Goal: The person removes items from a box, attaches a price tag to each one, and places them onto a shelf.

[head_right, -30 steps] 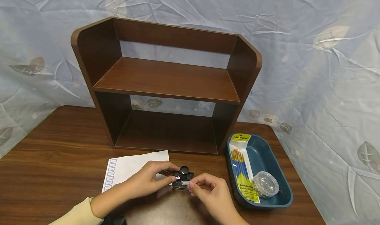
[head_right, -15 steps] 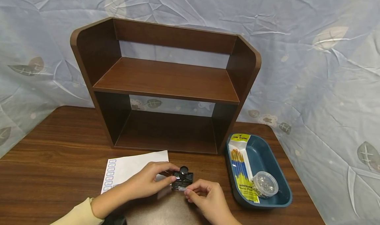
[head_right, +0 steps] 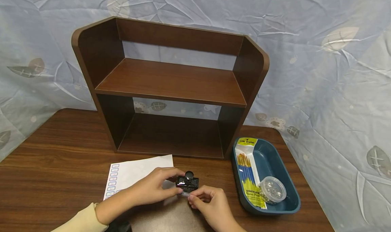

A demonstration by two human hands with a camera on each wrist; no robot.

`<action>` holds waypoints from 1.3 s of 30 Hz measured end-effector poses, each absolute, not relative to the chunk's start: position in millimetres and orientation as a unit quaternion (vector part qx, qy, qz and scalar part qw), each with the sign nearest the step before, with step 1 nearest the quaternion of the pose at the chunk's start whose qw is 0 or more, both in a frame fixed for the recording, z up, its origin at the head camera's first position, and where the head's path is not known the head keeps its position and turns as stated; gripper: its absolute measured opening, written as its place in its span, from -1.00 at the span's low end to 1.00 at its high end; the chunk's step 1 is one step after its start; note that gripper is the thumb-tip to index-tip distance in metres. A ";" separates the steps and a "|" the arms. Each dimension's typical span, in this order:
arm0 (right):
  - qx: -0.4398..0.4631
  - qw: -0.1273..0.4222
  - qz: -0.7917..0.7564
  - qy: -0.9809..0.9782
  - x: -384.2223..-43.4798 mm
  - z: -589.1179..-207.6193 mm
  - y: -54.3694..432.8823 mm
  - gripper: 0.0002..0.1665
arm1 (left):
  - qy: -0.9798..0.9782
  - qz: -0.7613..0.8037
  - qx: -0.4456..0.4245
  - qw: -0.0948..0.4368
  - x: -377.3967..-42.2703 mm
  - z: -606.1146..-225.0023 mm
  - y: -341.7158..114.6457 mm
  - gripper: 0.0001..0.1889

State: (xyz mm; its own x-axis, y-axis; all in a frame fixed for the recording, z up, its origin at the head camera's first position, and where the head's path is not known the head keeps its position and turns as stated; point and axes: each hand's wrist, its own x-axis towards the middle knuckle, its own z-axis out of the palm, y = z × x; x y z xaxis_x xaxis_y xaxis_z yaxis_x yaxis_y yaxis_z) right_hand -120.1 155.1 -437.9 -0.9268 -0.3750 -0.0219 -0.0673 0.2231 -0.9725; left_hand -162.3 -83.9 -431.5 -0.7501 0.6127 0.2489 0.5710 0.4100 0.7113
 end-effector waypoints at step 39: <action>-0.121 0.106 -0.601 0.783 -121.9 -437.5 149.9 -0.82 | 0.873 0.341 0.349 0.011 -161.4 -430.1 -73.6 -0.63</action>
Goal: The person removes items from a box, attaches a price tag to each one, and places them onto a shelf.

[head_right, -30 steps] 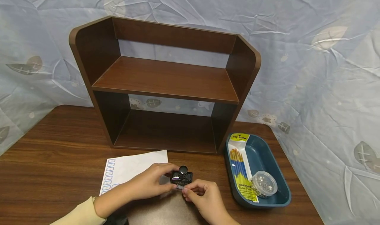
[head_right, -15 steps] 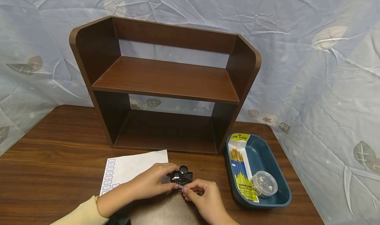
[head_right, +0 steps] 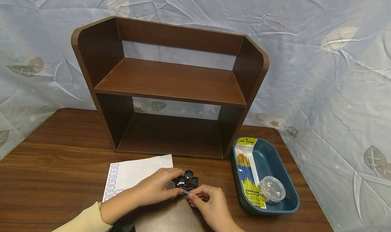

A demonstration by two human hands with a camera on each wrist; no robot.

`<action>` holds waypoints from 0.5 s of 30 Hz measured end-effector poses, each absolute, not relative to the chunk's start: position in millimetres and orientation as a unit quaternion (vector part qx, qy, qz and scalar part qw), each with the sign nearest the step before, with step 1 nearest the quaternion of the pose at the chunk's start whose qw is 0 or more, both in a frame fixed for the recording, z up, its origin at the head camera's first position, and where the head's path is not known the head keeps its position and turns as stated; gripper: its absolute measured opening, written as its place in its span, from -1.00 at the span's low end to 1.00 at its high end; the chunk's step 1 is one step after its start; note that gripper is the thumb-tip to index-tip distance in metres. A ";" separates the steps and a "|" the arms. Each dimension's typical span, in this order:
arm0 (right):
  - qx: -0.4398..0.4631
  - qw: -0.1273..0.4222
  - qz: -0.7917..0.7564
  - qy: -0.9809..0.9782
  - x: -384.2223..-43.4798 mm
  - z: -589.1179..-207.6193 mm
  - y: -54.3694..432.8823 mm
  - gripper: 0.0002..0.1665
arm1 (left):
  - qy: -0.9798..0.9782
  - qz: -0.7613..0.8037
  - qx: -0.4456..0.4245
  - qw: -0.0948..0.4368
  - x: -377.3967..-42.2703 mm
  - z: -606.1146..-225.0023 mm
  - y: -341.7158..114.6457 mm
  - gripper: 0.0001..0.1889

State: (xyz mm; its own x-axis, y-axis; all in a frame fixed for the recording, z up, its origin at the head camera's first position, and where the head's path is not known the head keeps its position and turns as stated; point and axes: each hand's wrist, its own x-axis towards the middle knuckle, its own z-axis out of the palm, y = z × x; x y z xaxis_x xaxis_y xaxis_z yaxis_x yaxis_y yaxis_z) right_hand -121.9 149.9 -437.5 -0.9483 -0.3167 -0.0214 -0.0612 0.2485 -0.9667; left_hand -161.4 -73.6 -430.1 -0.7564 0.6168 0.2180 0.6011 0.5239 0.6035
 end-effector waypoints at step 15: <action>-0.107 0.095 -0.543 0.827 -122.5 -434.9 151.6 -0.85 | 0.876 0.339 0.343 0.006 -162.1 -429.9 -71.9 -0.65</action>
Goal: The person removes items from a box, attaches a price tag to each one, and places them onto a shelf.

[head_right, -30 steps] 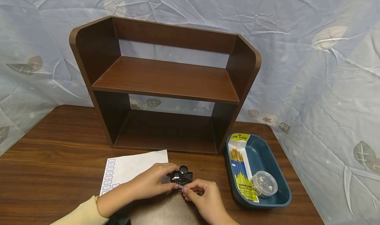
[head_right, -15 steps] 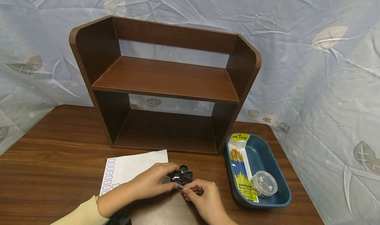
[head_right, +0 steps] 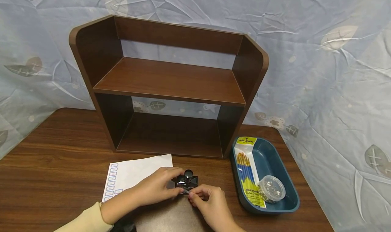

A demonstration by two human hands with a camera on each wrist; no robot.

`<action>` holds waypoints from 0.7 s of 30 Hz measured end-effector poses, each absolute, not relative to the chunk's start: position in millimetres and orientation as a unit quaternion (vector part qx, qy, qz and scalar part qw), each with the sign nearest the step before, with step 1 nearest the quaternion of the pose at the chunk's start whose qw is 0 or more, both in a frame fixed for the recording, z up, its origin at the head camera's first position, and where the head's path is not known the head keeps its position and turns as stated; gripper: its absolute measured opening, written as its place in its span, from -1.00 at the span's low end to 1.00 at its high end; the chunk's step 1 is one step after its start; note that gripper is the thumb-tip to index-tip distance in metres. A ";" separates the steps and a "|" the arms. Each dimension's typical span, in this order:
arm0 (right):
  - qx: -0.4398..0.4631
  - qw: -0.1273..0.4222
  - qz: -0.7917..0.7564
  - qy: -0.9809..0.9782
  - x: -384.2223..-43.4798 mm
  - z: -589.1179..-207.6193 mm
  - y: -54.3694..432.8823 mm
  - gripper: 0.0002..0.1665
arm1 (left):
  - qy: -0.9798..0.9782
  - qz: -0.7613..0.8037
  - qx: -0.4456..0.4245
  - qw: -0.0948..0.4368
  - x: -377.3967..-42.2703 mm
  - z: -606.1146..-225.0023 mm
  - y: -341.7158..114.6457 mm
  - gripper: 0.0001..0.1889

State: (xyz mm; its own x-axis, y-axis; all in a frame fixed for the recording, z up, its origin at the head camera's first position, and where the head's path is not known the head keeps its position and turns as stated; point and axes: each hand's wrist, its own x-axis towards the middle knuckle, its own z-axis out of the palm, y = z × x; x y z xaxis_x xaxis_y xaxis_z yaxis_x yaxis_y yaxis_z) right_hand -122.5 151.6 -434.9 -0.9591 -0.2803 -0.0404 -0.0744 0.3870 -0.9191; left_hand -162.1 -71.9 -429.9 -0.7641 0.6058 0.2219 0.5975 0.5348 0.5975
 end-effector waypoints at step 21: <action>-0.079 0.024 -0.472 0.878 -121.5 -422.5 154.1 -0.78 | 0.882 0.317 0.349 -0.014 -162.3 -432.8 -71.7 -0.66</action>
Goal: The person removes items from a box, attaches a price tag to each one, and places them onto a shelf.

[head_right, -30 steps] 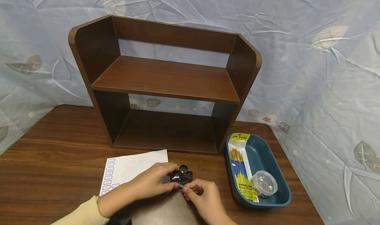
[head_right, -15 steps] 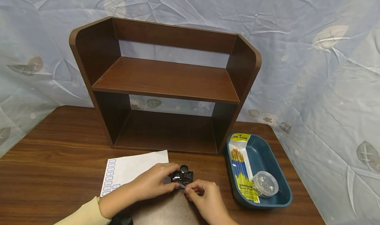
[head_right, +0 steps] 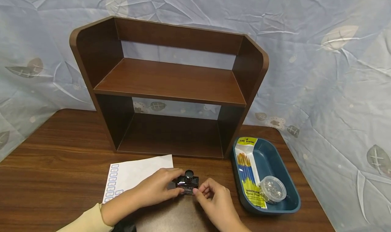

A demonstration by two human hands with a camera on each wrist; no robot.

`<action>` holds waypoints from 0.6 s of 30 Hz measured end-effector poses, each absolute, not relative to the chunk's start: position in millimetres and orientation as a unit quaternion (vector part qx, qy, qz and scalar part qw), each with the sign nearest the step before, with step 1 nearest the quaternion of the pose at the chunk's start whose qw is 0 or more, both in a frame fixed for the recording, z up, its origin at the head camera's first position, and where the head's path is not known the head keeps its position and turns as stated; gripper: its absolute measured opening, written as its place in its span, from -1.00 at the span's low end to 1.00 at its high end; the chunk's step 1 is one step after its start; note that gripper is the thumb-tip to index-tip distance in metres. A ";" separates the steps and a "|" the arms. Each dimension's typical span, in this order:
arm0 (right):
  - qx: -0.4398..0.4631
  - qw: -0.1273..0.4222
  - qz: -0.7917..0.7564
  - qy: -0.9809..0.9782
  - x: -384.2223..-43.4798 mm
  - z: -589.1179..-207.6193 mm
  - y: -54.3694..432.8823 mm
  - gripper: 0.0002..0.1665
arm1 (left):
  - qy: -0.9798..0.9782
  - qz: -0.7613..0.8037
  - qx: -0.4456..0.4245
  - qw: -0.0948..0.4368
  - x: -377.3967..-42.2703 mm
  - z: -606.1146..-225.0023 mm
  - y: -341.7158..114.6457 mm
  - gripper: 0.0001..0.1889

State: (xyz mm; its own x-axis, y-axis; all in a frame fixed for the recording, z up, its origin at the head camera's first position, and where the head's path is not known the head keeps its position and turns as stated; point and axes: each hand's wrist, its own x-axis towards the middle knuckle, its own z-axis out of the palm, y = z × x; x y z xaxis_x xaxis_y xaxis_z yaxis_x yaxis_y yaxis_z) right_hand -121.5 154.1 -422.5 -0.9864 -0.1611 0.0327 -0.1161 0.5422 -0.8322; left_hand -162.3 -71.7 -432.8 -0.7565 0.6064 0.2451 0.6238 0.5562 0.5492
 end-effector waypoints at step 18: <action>-0.202 -0.020 -0.328 0.923 -135.8 -424.2 151.3 -0.55 | -0.889 -0.296 -0.349 0.004 -162.1 -428.0 -72.1 -0.64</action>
State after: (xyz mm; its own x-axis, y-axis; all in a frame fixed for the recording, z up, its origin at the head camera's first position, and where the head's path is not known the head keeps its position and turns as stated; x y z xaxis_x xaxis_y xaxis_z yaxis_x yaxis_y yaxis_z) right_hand -135.8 151.3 -424.2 -0.9179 -0.3590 0.1692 -0.3852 0.7030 -0.5979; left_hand -162.1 -72.1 -428.0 -0.7565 0.6179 0.2143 0.6231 0.5816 0.5229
